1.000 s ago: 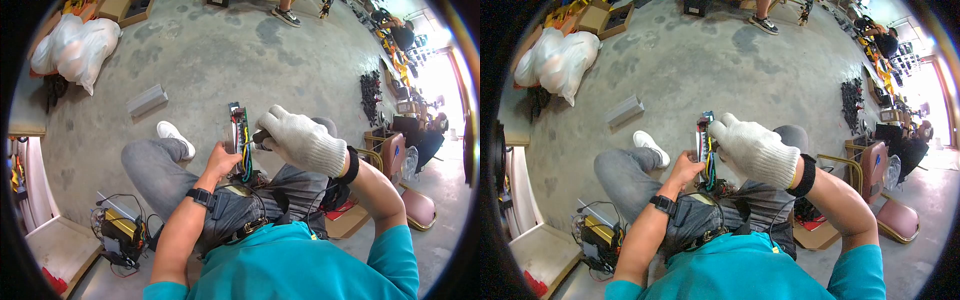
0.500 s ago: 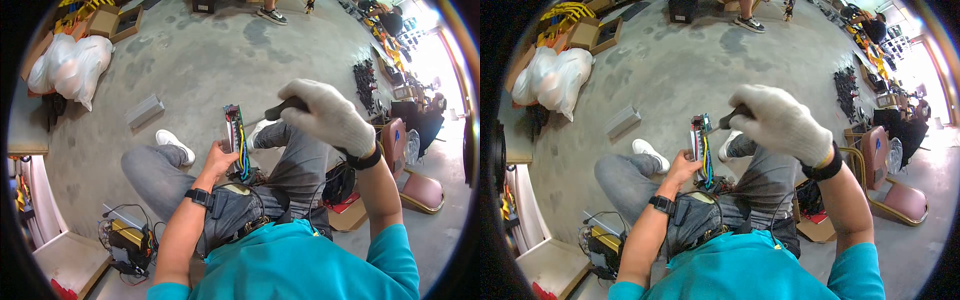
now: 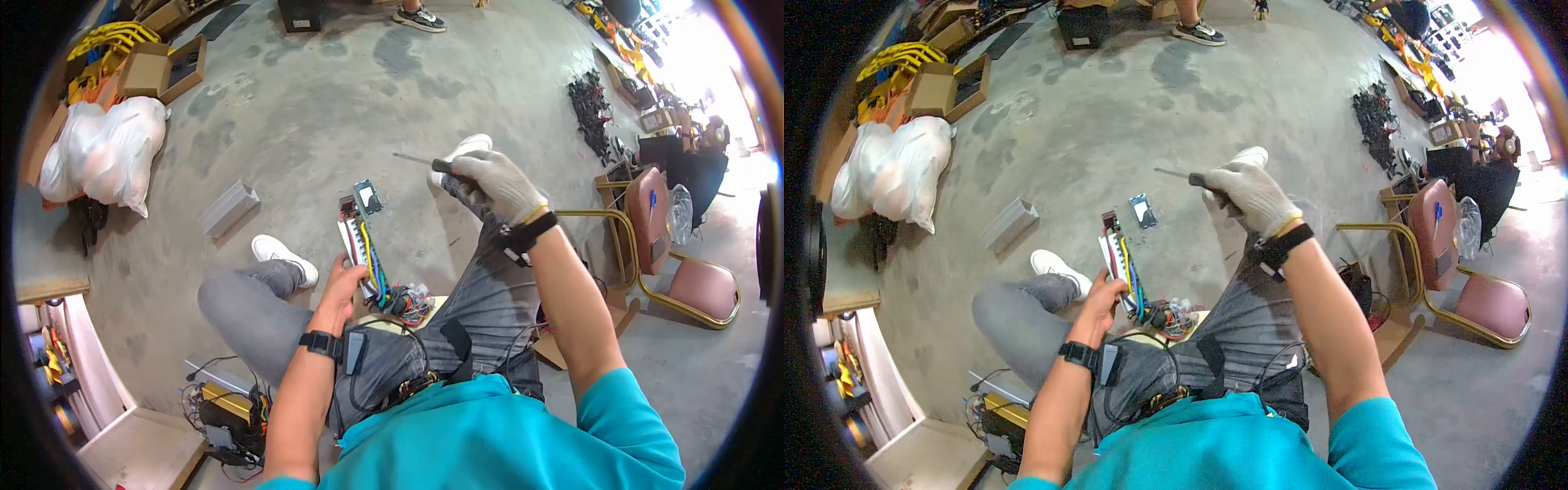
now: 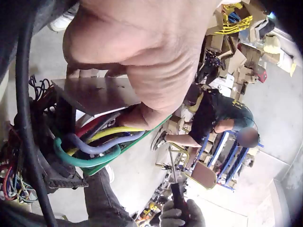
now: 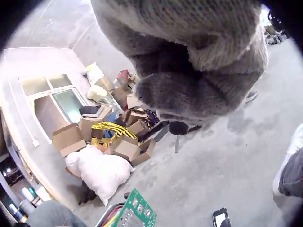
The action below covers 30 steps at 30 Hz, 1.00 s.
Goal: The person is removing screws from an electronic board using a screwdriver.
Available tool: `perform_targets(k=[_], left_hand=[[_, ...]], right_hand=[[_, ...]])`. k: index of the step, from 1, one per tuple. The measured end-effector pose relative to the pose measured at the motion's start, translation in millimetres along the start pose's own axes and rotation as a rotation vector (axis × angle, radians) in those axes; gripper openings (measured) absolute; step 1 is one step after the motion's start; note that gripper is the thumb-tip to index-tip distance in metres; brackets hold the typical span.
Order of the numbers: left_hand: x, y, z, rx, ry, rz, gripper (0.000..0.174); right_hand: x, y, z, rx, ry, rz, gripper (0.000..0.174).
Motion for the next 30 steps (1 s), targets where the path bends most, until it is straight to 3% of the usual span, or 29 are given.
perform_targets(k=[2,3,4,7,9,15,19,23,30], left_hand=[[-5,-6,9,-0.016,0.008,0.012,0.067],[-7,-9,12,-0.022,0.027,0.025,0.073],[0,6,4,-0.106,0.064,-0.014,0.070],[-2,2,12,-0.120,0.163,0.016,0.066],[-3,1,18,-0.140,0.195,0.066,0.062],[-10,14,12,-0.193,0.256,-0.096,0.061],[-19,9,23,-0.222,0.257,-0.031,0.063],[-21,11,23,-0.246,0.255,-0.083,0.062],[-17,14,12,-0.210,0.320,-0.003,0.065]], right_hand=[[21,-12,-34,0.362,-0.159,-0.010,0.036],[28,-20,-46,0.382,-0.169,-0.007,0.036],[36,-33,-61,0.382,-0.160,0.029,0.036],[65,-60,-112,0.459,-0.161,0.064,0.036],[83,-77,-138,0.422,0.012,0.134,0.036],[134,-91,-195,0.493,0.221,0.198,0.049],[155,-80,-215,0.513,0.361,0.247,0.053],[176,-78,-254,0.462,0.374,0.208,0.053],[203,-83,-256,0.495,0.196,0.231,0.048]])
Point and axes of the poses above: each hand's wrist, its own y-axis away from the middle knuckle, its own x-axis out of the palm, z = x × y, the point moved 8 cm from there along -y, towards the middle knuckle, and after that the axes turned 8 degrees about -z, right-handed, at the moved point
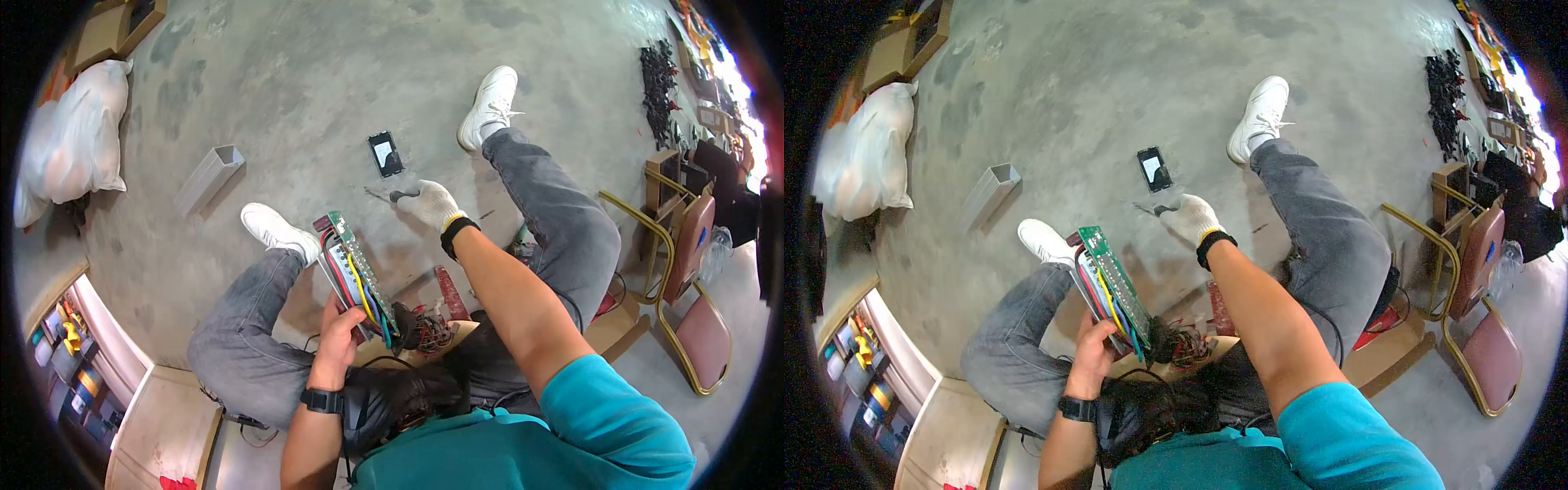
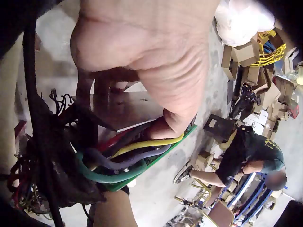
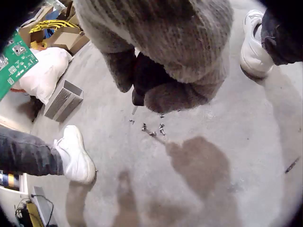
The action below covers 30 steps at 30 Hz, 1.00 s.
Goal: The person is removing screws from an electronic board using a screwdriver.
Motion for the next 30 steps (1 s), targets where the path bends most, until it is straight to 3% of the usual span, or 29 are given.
perform_targets(k=[2,4,7,16,23,30], left_hand=[[-2,1,-1,-0.020,0.007,0.009,0.065],[0,2,-1,-0.038,0.014,0.024,0.066],[-2,2,-1,-0.036,0.033,0.002,0.066],[-4,2,-8,-0.014,0.016,-0.033,0.064],[-6,2,-12,-0.029,0.062,-0.047,0.064],[-1,0,-21,0.004,0.096,-0.024,0.058]], right_hand=[[11,-8,-3,0.002,-0.004,0.032,0.047],[9,-12,10,-0.127,0.156,-0.084,0.044],[16,-16,11,0.001,0.169,-0.028,0.041],[23,-17,31,-0.082,0.142,0.002,0.036],[48,-38,-6,-0.018,0.108,0.017,0.038],[5,-3,34,-0.031,0.176,0.006,0.040]])
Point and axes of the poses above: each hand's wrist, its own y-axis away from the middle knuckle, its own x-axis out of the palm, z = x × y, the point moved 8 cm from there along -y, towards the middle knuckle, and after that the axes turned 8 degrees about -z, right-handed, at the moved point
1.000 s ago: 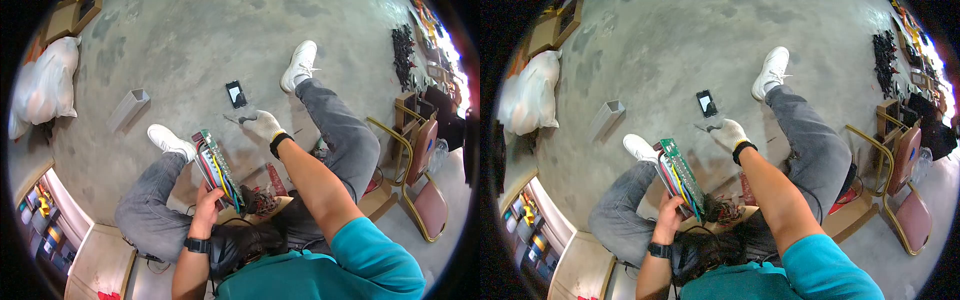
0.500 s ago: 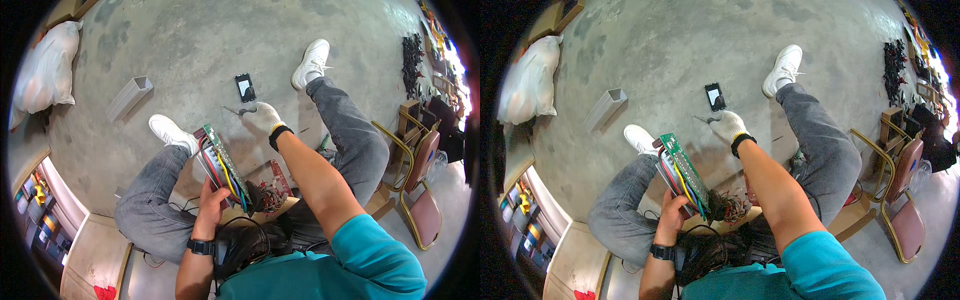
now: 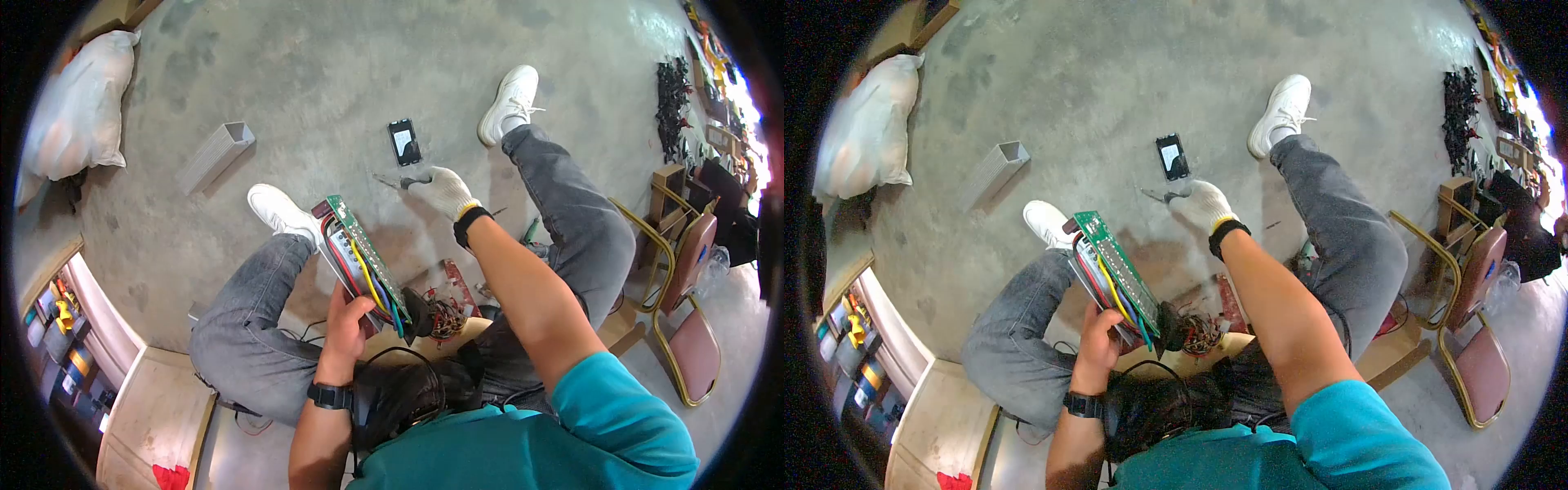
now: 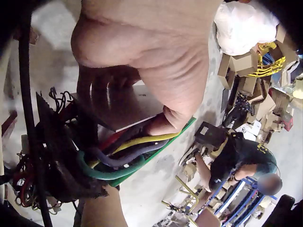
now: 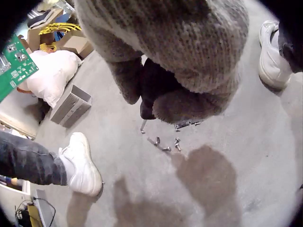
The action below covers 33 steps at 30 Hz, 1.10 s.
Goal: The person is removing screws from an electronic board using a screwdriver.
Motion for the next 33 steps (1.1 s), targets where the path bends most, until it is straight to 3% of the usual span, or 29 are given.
perform_targets(k=[8,13,17,19,24,26,33], left_hand=[[2,-5,-20,0.214,-0.023,0.033,0.049],[-14,-11,-33,0.275,0.106,0.178,0.042],[-23,-18,-35,0.282,0.176,0.313,0.040],[-13,-3,-41,0.277,0.303,0.244,0.034],[2,7,-51,0.313,0.358,0.428,0.046],[12,13,-50,0.294,0.332,0.455,0.062],[33,34,-51,0.236,0.331,0.648,0.074]], right_hand=[[-72,69,48,-0.177,-0.058,0.009,0.049],[-123,163,92,-0.282,-0.060,0.039,0.048],[-146,217,85,-0.329,-0.102,-0.014,0.046],[-153,242,80,-0.299,-0.111,-0.034,0.046],[-151,271,64,-0.287,-0.225,-0.055,0.048],[-150,277,61,-0.311,-0.224,-0.066,0.048],[-147,286,54,-0.330,-0.276,-0.070,0.047]])
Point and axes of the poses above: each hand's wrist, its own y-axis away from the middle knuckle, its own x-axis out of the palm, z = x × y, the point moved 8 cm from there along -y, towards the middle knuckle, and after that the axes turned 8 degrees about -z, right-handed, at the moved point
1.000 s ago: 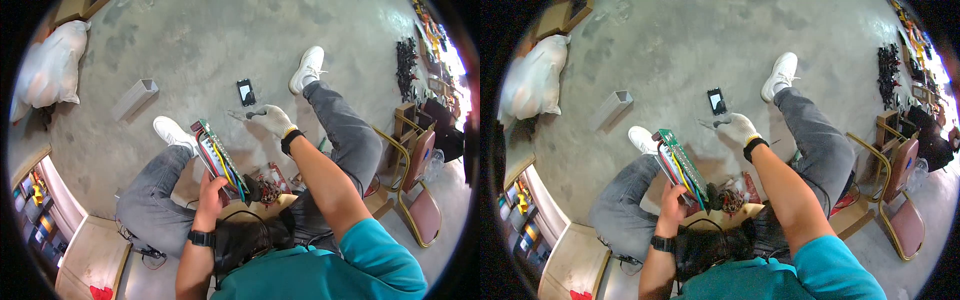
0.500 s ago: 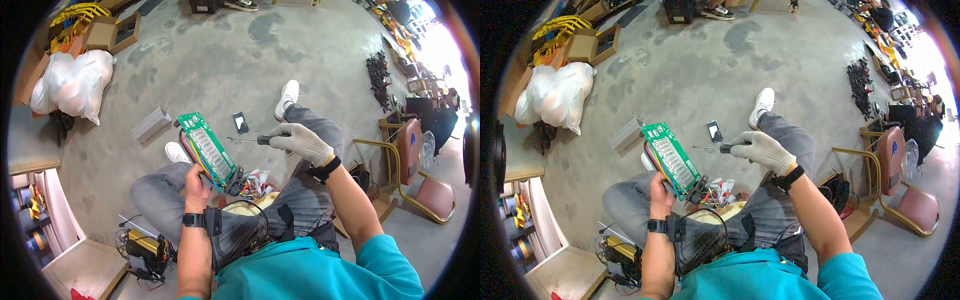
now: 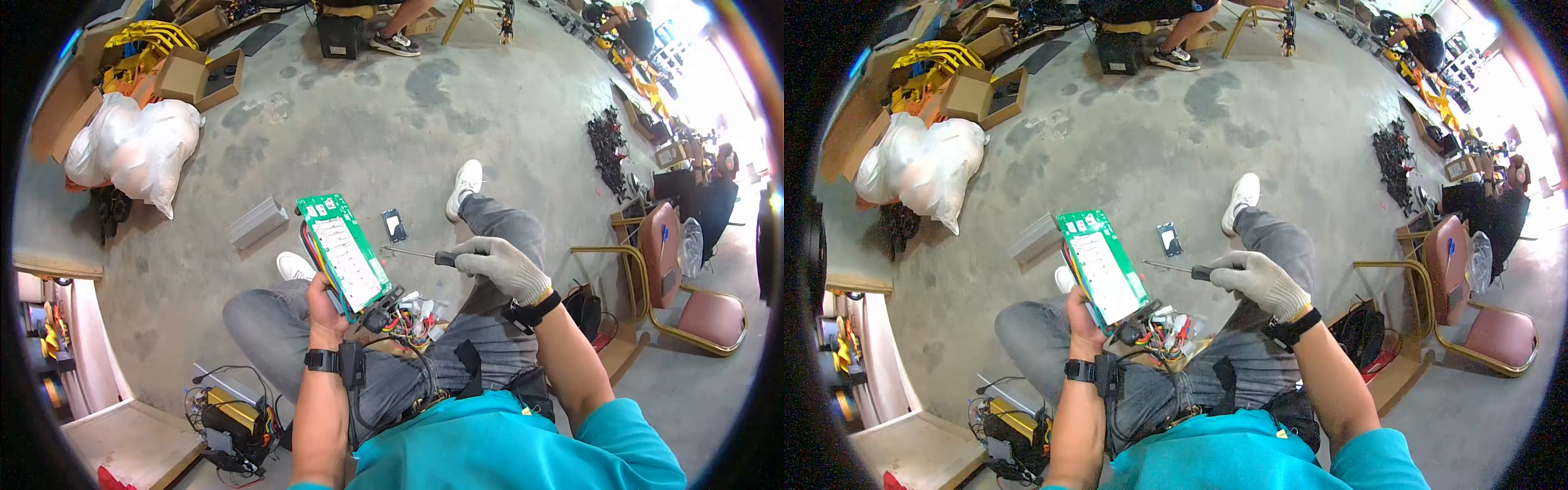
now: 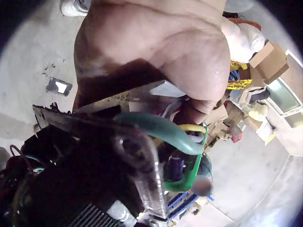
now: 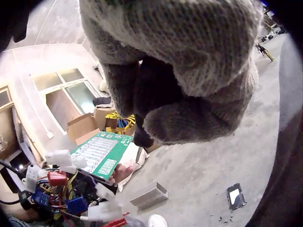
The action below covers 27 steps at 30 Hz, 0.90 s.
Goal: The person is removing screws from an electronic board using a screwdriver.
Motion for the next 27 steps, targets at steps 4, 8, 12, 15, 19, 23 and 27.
perform_targets(k=[4,8,12,15,19,23,27], left_hand=[[0,0,3,-0.028,0.019,-0.008,0.080],[0,-2,4,-0.032,-0.010,0.006,0.082],[7,-1,3,-0.015,-0.057,0.040,0.083],[9,-4,4,-0.036,-0.025,0.037,0.083],[14,0,6,-0.069,0.025,0.044,0.083],[16,2,6,-0.078,0.014,0.073,0.081],[17,3,6,-0.082,-0.045,0.079,0.079]], right_hand=[[-4,3,-8,0.062,-0.095,0.029,0.040],[-6,5,-9,0.105,-0.147,0.049,0.038],[-8,9,-14,0.149,-0.147,0.080,0.036],[-10,15,-7,0.140,-0.129,0.061,0.035],[-13,12,-17,0.169,-0.059,0.089,0.034],[-13,11,-23,0.163,-0.080,0.102,0.033],[-16,18,-8,0.152,-0.044,0.104,0.031]])
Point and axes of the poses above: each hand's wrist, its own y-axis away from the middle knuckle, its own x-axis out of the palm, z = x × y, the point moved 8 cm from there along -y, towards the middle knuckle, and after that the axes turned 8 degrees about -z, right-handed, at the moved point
